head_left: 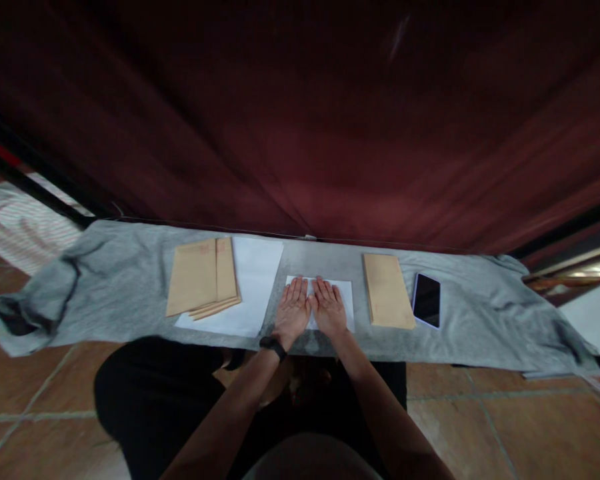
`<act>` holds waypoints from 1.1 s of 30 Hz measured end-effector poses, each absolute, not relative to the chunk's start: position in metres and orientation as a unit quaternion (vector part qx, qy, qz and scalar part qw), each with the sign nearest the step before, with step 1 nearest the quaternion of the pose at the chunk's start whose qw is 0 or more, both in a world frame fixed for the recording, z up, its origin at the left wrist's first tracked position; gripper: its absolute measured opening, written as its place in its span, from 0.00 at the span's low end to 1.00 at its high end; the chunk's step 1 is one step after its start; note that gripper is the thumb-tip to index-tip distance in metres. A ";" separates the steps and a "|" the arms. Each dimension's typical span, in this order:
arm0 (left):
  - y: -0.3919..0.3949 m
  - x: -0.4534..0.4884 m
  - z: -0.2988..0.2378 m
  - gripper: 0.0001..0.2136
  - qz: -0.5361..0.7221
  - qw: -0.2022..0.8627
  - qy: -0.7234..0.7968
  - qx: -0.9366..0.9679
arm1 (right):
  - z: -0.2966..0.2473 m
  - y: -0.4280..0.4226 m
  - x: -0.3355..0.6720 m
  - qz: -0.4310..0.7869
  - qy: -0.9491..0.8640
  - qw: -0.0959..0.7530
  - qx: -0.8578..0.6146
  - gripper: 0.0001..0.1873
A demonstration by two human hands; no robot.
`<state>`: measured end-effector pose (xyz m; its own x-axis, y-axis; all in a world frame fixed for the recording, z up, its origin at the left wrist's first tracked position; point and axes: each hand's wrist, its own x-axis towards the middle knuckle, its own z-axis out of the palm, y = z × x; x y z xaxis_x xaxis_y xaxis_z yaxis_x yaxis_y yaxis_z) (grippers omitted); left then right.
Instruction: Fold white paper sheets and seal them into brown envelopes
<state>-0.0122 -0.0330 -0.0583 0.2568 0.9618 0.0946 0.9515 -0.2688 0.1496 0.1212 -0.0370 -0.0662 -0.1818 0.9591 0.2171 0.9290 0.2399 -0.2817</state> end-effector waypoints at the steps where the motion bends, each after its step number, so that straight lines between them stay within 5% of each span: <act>1: -0.033 -0.013 -0.058 0.27 0.085 0.030 0.607 0.790 | -0.067 -0.037 0.123 0.035 -0.766 0.174 -0.618 0.27; 33: -0.059 0.006 -0.058 0.26 0.131 0.020 0.586 0.799 | -0.078 -0.061 0.171 -0.065 -0.717 0.185 -0.669 0.29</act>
<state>0.0055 -0.0586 -0.0577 0.2789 0.9422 0.1857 0.9319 -0.3122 0.1846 0.1708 -0.0609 -0.0784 -0.0360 0.9355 0.3516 0.9833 0.0960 -0.1548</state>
